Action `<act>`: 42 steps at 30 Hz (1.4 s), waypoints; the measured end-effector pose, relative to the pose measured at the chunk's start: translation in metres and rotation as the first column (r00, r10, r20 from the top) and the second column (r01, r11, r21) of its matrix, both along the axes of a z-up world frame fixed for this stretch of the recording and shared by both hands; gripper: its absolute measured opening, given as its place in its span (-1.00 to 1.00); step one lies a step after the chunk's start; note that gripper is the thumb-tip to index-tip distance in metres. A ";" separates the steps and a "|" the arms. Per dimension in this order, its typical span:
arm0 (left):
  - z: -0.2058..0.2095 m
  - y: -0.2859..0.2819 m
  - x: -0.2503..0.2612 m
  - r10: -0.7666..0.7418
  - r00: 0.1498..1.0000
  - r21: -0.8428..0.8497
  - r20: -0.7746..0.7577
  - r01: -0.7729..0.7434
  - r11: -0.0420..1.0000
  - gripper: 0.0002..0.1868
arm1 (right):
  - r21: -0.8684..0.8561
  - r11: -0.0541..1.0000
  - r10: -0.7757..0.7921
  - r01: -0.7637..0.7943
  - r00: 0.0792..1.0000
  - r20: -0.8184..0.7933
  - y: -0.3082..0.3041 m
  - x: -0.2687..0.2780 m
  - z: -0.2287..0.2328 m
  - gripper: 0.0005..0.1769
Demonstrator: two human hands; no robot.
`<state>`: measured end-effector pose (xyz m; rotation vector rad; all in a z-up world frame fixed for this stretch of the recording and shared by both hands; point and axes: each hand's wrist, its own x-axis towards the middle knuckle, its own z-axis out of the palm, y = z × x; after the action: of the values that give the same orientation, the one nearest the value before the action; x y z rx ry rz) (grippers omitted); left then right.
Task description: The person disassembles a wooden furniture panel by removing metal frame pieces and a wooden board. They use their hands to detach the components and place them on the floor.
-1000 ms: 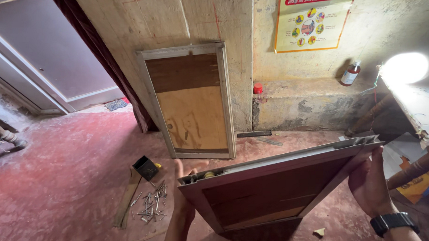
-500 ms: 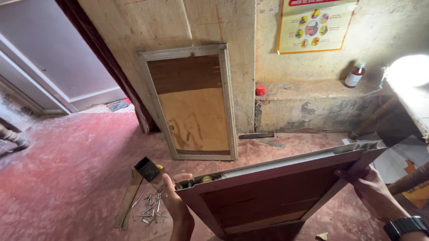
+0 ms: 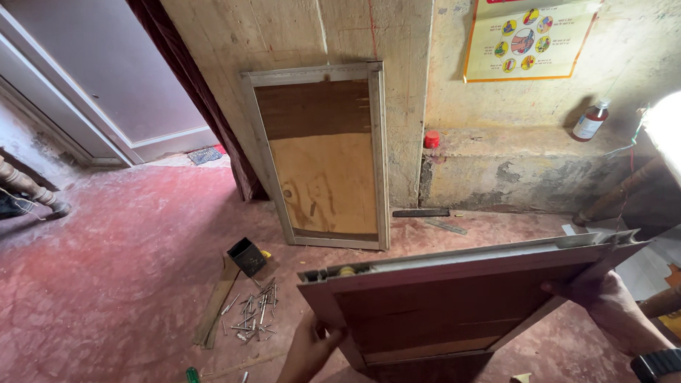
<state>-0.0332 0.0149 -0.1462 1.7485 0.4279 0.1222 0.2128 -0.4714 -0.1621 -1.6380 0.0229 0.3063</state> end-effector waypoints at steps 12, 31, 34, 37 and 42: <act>-0.037 0.030 0.004 0.147 0.989 -0.202 -0.024 -0.148 0.968 -0.81 | -0.258 0.966 0.076 -0.012 0.968 0.241 0.081 -0.037 0.138 -0.54; -0.220 0.028 -0.013 0.498 0.858 -0.614 -0.128 -0.462 0.640 -0.62 | -0.663 0.744 0.586 -0.086 0.562 0.585 0.284 -0.148 0.180 -0.38; -0.235 0.027 -0.046 0.553 0.818 -0.631 -0.156 -0.514 0.582 -0.66 | -0.615 0.770 0.596 -0.167 0.531 0.602 0.315 -0.180 0.169 -0.55; -0.236 0.034 -0.070 0.628 0.763 -0.650 -0.154 -0.557 0.517 -0.70 | -0.645 0.748 0.633 -0.156 0.459 0.623 0.340 -0.209 0.162 -0.62; -0.208 0.048 -0.089 0.762 0.638 -0.693 -0.108 -0.598 0.403 -0.76 | -0.681 0.683 0.716 -0.263 0.425 0.554 0.378 -0.247 0.143 -0.62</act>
<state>-0.1222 0.0633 -0.3540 0.6992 0.8935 0.6834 -0.0344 -0.0937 -0.0196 -2.1597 -1.2509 -0.0261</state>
